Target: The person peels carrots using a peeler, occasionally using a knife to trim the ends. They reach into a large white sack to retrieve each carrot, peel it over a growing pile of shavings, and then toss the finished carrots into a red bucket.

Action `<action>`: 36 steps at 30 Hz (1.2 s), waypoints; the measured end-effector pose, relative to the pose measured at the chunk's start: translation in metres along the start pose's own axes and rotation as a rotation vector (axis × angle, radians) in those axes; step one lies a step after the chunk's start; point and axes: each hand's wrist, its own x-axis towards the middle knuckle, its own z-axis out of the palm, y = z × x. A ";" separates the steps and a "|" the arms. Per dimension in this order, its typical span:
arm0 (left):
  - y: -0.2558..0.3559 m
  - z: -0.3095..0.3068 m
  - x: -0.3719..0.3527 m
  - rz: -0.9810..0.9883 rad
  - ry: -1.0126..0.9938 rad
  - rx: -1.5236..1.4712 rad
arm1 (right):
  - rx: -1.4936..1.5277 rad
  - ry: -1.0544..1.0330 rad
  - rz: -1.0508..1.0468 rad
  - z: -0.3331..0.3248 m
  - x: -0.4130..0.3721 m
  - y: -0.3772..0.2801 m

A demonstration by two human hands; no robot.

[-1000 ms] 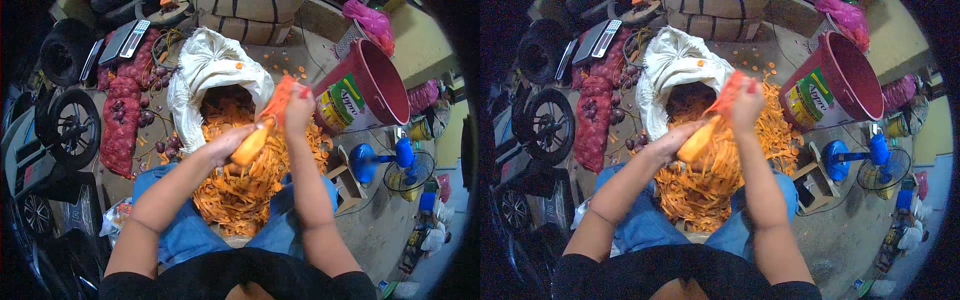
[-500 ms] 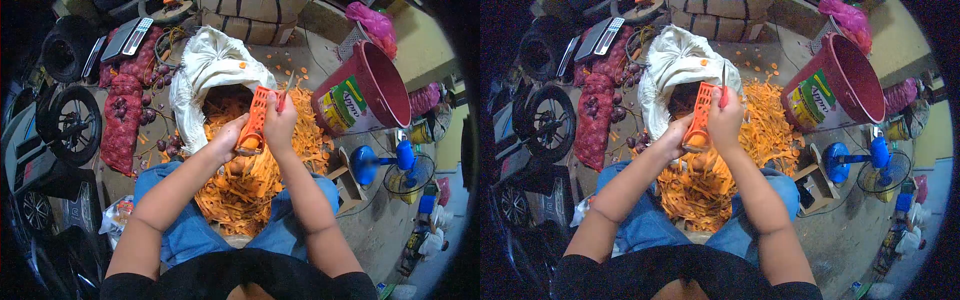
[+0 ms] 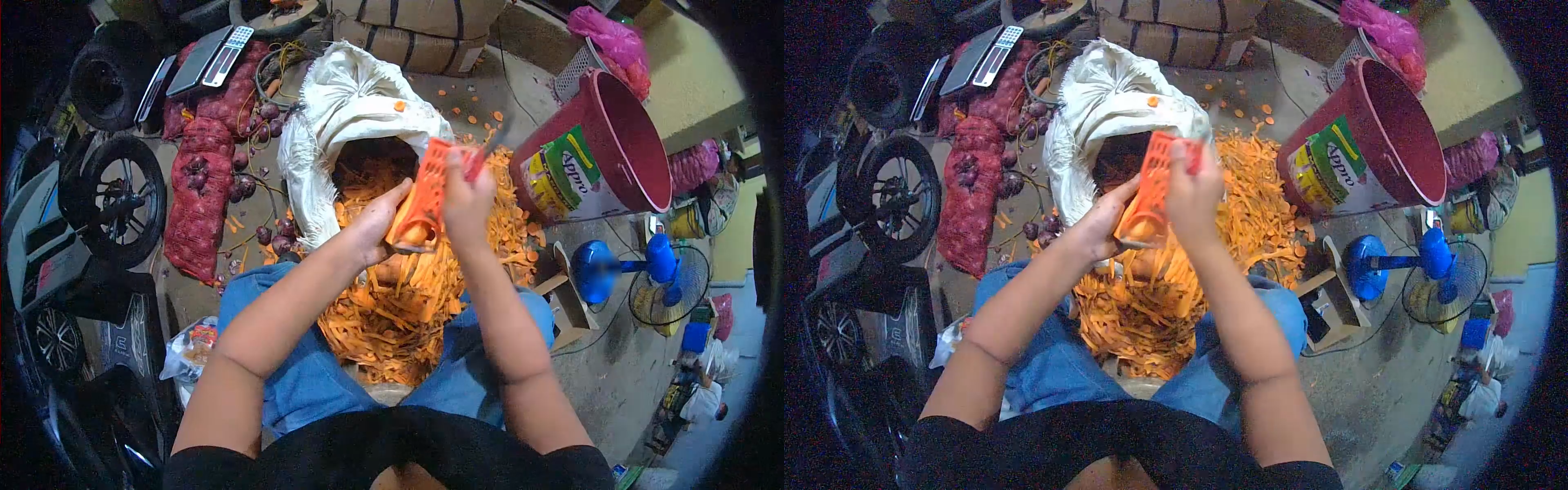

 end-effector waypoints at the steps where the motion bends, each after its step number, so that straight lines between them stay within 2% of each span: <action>1: -0.002 -0.004 0.003 0.048 0.009 0.003 | 0.001 0.000 0.001 0.002 -0.001 -0.002; 3: 0.001 0.004 -0.005 0.023 0.029 0.038 | -0.190 0.024 -0.089 0.002 -0.002 -0.006; 4: 0.001 0.008 -0.009 -0.003 0.047 0.076 | -0.190 0.028 -0.086 -0.001 0.004 -0.004; 6: -0.007 0.000 -0.008 -0.047 -0.006 0.172 | 0.003 0.308 -0.181 -0.013 0.032 0.007; 8: -0.010 -0.003 -0.008 -0.094 -0.054 0.266 | -0.418 0.522 -0.200 -0.044 0.057 0.035; 9: -0.009 -0.002 -0.010 -0.094 -0.076 0.272 | -0.419 0.523 -0.195 -0.047 0.056 0.033; 11: -0.007 0.001 -0.009 -0.085 -0.050 0.177 | -0.005 0.533 0.061 -0.051 0.059 0.023; 14: 0.000 -0.007 -0.002 -0.028 0.058 0.047 | -0.003 0.408 -0.055 -0.043 0.048 0.011; 18: 0.008 -0.016 0.000 0.033 -0.017 0.119 | 0.040 0.312 -0.016 -0.034 0.045 0.010; 21: 0.009 -0.015 -0.003 0.060 0.021 0.098 | -0.022 0.202 -0.159 -0.031 0.043 0.011; 23: 0.010 -0.014 -0.003 0.087 0.043 0.112 | -0.040 0.192 -0.138 -0.032 0.042 0.011; 26: 0.013 -0.014 -0.004 0.140 -0.006 0.255 | -0.016 0.177 -0.068 -0.034 0.043 0.009; 28: 0.012 -0.015 0.000 0.211 0.057 0.425 | 0.028 0.172 -0.020 -0.035 0.044 0.011; 34: 0.016 -0.026 0.015 0.184 0.115 0.611 | 0.004 0.161 -0.013 -0.036 0.043 0.012; 36: 0.018 -0.028 0.019 0.215 0.172 0.696 | 0.044 0.061 0.069 -0.035 0.044 0.010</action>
